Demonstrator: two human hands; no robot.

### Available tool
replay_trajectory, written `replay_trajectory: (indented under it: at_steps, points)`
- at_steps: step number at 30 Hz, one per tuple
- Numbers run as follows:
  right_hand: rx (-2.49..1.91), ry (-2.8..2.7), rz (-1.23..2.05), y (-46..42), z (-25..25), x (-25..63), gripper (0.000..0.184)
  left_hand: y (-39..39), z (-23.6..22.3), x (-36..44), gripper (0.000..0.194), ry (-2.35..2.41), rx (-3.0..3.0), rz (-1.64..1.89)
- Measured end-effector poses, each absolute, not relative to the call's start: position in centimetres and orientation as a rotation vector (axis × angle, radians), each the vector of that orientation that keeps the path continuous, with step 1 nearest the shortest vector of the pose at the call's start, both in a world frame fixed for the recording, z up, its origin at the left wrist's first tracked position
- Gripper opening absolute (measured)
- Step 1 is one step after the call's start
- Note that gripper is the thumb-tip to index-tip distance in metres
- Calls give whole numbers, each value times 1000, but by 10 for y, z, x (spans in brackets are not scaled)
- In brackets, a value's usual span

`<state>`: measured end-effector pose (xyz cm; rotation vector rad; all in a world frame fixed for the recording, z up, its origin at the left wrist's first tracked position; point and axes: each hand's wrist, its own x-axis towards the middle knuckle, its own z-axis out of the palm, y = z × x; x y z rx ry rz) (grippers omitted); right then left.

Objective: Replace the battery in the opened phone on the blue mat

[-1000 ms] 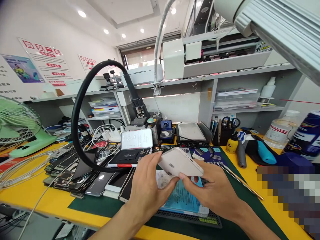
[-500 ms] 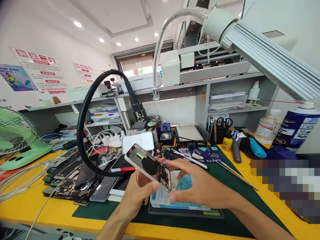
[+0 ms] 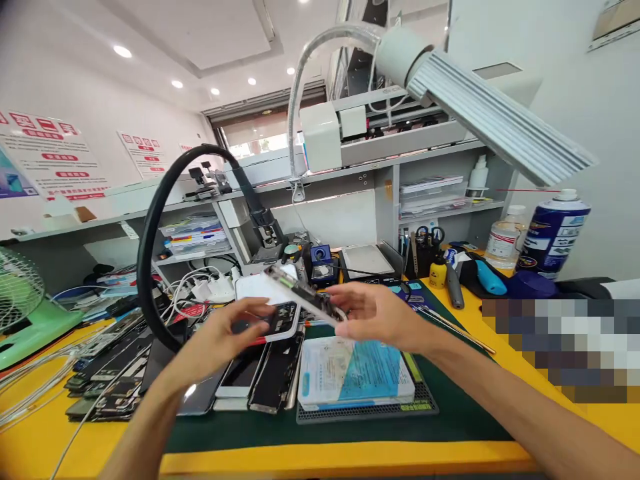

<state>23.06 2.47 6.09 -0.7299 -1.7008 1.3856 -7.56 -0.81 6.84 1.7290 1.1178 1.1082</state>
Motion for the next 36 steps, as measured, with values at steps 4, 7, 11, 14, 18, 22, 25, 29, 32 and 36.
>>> replay_trajectory:
  at_steps: [4,7,11,14,18,22,25,29,32,36]
  points:
    - [-666,-1412,1487,40,67,271,48,37,71,-100,14,1168,1881,968]
    - [-585,-1298,1503,44,61,291,40,59,64,-101,16,1246,2006,858]
    - [-538,-1303,1509,47,54,294,36,69,62,-111,15,1418,2144,734]
    - [-528,-1302,1503,50,52,292,39,72,75,-120,18,1545,2232,601]
    - [-526,-1289,1504,51,51,291,37,70,99,-103,26,1648,2354,444]
    - [-537,-1289,1503,49,48,288,37,64,98,-40,31,1620,2489,321]
    - [-555,-1292,1484,48,45,285,36,66,77,17,32,1634,2597,245]
    - [-592,-1298,1452,48,42,286,32,73,47,77,29,1713,2703,139]
    - [-615,-1306,1436,49,40,288,32,74,37,104,28,1736,2765,78]
    - [-626,-1347,1429,47,39,288,35,72,33,123,27,1733,2834,44]
